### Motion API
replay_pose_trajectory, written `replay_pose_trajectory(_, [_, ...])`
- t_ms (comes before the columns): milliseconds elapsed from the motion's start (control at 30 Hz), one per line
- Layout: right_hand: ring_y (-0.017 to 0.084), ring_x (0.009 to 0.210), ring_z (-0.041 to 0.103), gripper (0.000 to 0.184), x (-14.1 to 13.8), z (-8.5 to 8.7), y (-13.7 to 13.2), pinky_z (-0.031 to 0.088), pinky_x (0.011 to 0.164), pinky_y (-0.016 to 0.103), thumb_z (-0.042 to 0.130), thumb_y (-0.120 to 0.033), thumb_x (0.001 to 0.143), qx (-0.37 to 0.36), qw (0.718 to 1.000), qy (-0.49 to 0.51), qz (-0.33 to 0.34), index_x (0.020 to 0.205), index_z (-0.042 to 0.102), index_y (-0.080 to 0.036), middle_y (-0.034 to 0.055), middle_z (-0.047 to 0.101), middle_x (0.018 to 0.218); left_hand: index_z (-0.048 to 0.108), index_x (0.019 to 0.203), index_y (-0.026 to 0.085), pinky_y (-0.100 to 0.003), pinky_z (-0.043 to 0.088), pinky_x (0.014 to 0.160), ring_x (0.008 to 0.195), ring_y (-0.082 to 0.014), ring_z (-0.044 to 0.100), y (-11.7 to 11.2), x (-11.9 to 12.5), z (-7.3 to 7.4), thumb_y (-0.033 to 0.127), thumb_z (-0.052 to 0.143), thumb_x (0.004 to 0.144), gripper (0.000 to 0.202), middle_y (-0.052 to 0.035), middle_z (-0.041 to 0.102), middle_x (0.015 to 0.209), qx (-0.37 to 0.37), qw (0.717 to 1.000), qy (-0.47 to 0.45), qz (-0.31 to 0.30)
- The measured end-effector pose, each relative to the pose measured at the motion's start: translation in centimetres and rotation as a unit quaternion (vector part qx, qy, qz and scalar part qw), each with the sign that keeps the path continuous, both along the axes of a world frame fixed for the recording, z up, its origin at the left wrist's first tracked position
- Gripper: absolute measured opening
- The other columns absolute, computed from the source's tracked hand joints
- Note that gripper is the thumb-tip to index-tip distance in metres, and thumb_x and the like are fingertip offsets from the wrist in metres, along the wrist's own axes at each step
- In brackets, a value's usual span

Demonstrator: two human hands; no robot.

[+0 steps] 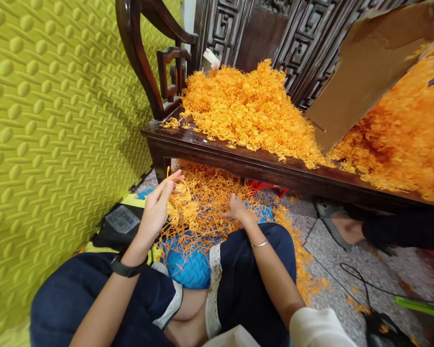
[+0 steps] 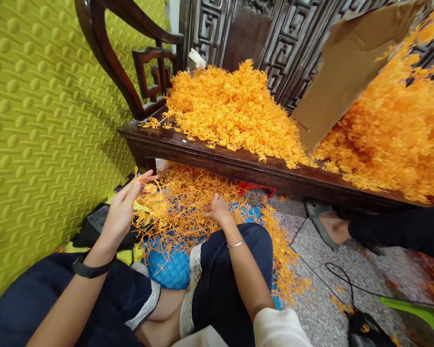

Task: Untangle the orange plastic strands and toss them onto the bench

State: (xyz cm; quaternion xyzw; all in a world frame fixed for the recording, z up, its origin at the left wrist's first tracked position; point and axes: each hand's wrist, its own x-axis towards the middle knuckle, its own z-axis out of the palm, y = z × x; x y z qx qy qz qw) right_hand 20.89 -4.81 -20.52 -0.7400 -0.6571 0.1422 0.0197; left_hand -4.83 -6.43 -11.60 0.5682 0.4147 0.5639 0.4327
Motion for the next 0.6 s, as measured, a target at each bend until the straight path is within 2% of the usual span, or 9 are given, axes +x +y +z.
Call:
replay_pose_trajectory(133, [0.031,0.101,0.056,0.051,-1.7,0.1,-1.9,0.041,0.085,0.041,0.072,-0.036,0.071,0.031,0.999,-0.024,-0.010,0.108,0.047,-0.011,0.0201,0.057,0.106,0.061,0.121,0.014,-0.037,0.043,0.096,0.115,-0.0250,0.055,0.1,-0.2,0.0,0.046,0.047,0.090,0.047,-0.0098,0.064,0.123,-0.006,1.000,-0.004,-0.003])
replay_pose_trajectory(233, [0.036,0.112,0.048,0.048,-2.6,0.2,-3.3,0.036,0.091,0.047,0.070,-0.038,0.073,0.061,0.997,-0.045,-0.018,0.109,0.050,-0.012,0.0230,0.052,0.117,0.060,0.122,0.015,-0.038,0.042,0.099,0.118,-0.0263,0.054,0.2,-0.4,-0.1,0.047,0.046,0.090,0.047,-0.0101,0.064,0.124,-0.006,1.000,-0.007,-0.005])
replay_pose_trajectory(333, [0.042,0.126,0.033,0.064,-3.2,0.1,-4.6,0.028,0.096,0.057,0.069,-0.046,0.072,0.117,0.990,-0.061,-0.046,0.120,0.046,-0.010,0.0279,0.035,0.137,0.062,0.120,0.015,-0.039,0.039,0.101,0.118,-0.0266,0.054,0.1,-0.5,0.1,0.048,0.046,0.089,0.048,-0.0102,0.063,0.124,0.003,1.000,0.004,0.004])
replay_pose_trajectory(400, [0.042,0.133,0.022,0.077,-3.4,-0.1,-5.4,0.021,0.100,0.061,0.070,-0.046,0.071,0.139,0.987,-0.059,-0.050,0.130,0.038,-0.010,0.0275,0.027,0.144,0.062,0.120,0.015,-0.039,0.040,0.100,0.117,-0.0268,0.055,0.1,-0.4,0.2,0.050,0.045,0.089,0.049,-0.0100,0.063,0.125,0.001,1.000,0.012,0.008])
replay_pose_trajectory(433, [0.041,0.135,0.021,0.080,-3.5,-0.2,-5.7,0.017,0.102,0.063,0.071,-0.044,0.070,0.128,0.990,-0.051,-0.038,0.134,0.035,-0.010,0.0264,0.029,0.144,0.062,0.120,0.016,-0.039,0.040,0.100,0.117,-0.0268,0.055,0.0,-0.4,0.2,0.050,0.045,0.089,0.049,-0.0098,0.063,0.125,0.001,1.000,0.017,0.007])
replay_pose_trajectory(500, [0.038,0.131,0.032,0.075,-3.6,-0.4,-6.4,0.011,0.105,0.063,0.069,-0.037,0.073,0.073,0.997,-0.025,0.008,0.135,0.036,-0.012,0.0227,0.043,0.135,0.062,0.121,0.016,-0.039,0.040,0.101,0.118,-0.0264,0.054,0.0,-0.4,0.3,0.050,0.045,0.089,0.049,-0.0095,0.063,0.125,0.005,1.000,0.028,-0.002])
replay_pose_trajectory(567, [0.033,0.120,0.045,0.061,-3.8,-0.6,-7.0,0.014,0.107,0.058,0.066,-0.033,0.076,0.022,0.998,0.001,0.058,0.130,0.044,-0.015,0.0178,0.056,0.122,0.061,0.122,0.016,-0.038,0.037,0.103,0.119,-0.0256,0.053,0.0,-0.4,0.2,0.049,0.045,0.090,0.049,-0.0094,0.064,0.124,0.014,0.999,0.038,-0.011])
replay_pose_trajectory(600, [0.030,0.115,0.049,0.053,-4.0,-0.6,-7.3,0.019,0.107,0.054,0.065,-0.032,0.077,0.006,0.997,0.011,0.079,0.125,0.050,-0.015,0.0160,0.059,0.116,0.061,0.123,0.016,-0.037,0.036,0.104,0.119,-0.0253,0.053,0.0,-0.4,0.2,0.049,0.045,0.090,0.049,-0.0094,0.064,0.124,0.016,0.999,0.041,-0.012])
